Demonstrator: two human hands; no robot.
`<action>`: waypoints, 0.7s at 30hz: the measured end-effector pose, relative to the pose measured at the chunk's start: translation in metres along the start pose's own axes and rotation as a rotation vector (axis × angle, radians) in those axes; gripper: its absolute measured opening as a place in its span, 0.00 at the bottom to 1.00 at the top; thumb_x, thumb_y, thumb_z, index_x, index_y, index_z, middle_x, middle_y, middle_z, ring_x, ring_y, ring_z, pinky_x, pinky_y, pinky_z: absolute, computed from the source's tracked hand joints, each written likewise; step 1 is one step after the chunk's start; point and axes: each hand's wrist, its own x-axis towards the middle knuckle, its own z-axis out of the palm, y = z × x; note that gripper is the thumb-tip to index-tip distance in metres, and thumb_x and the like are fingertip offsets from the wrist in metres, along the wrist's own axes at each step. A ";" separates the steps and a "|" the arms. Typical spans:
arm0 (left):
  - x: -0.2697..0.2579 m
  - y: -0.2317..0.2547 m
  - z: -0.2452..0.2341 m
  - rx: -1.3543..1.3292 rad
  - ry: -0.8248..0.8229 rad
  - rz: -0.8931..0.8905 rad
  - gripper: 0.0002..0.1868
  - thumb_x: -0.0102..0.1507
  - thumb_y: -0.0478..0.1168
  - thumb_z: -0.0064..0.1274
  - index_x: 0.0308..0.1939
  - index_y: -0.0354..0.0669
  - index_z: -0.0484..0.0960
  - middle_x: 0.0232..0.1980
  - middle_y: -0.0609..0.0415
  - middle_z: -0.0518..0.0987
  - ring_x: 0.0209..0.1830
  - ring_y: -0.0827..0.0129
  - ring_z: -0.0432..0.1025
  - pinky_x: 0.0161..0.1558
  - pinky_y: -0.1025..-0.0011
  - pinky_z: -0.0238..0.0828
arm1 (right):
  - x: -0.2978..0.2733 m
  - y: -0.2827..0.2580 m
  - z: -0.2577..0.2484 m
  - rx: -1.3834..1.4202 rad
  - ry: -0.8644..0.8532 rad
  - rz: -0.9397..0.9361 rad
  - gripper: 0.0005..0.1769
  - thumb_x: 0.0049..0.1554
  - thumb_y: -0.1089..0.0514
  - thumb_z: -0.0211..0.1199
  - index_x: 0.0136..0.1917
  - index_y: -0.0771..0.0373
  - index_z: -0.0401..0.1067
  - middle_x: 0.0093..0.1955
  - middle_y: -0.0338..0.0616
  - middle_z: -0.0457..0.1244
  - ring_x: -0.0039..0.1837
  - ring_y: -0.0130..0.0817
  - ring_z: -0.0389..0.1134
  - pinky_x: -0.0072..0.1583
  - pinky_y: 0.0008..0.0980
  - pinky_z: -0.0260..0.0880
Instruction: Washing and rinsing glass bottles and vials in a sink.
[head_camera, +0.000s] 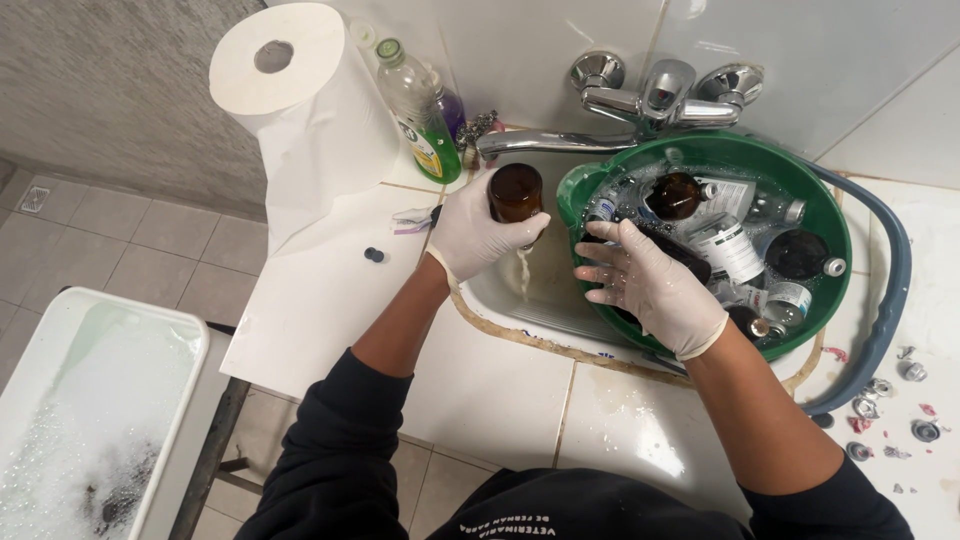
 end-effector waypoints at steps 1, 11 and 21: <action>0.000 0.001 0.000 0.000 0.001 -0.001 0.24 0.56 0.43 0.69 0.53 0.38 0.81 0.44 0.57 0.84 0.41 0.77 0.77 0.46 0.76 0.78 | 0.000 0.000 0.001 0.000 -0.001 0.001 0.40 0.60 0.32 0.49 0.75 0.60 0.61 0.70 0.48 0.61 0.61 0.35 0.65 0.60 0.38 0.66; 0.003 0.026 -0.007 0.047 -0.021 -0.010 0.24 0.55 0.44 0.69 0.52 0.38 0.81 0.44 0.57 0.85 0.41 0.77 0.78 0.48 0.75 0.78 | -0.001 0.003 0.000 -0.030 -0.002 0.011 0.39 0.62 0.33 0.47 0.75 0.61 0.61 0.68 0.47 0.63 0.61 0.34 0.65 0.60 0.38 0.66; -0.014 -0.031 0.014 0.088 0.114 -0.093 0.30 0.53 0.53 0.68 0.53 0.40 0.80 0.45 0.51 0.87 0.43 0.69 0.83 0.50 0.72 0.79 | -0.002 0.001 -0.019 0.007 -0.015 -0.021 0.36 0.64 0.36 0.45 0.75 0.60 0.61 0.69 0.47 0.63 0.61 0.35 0.65 0.60 0.38 0.66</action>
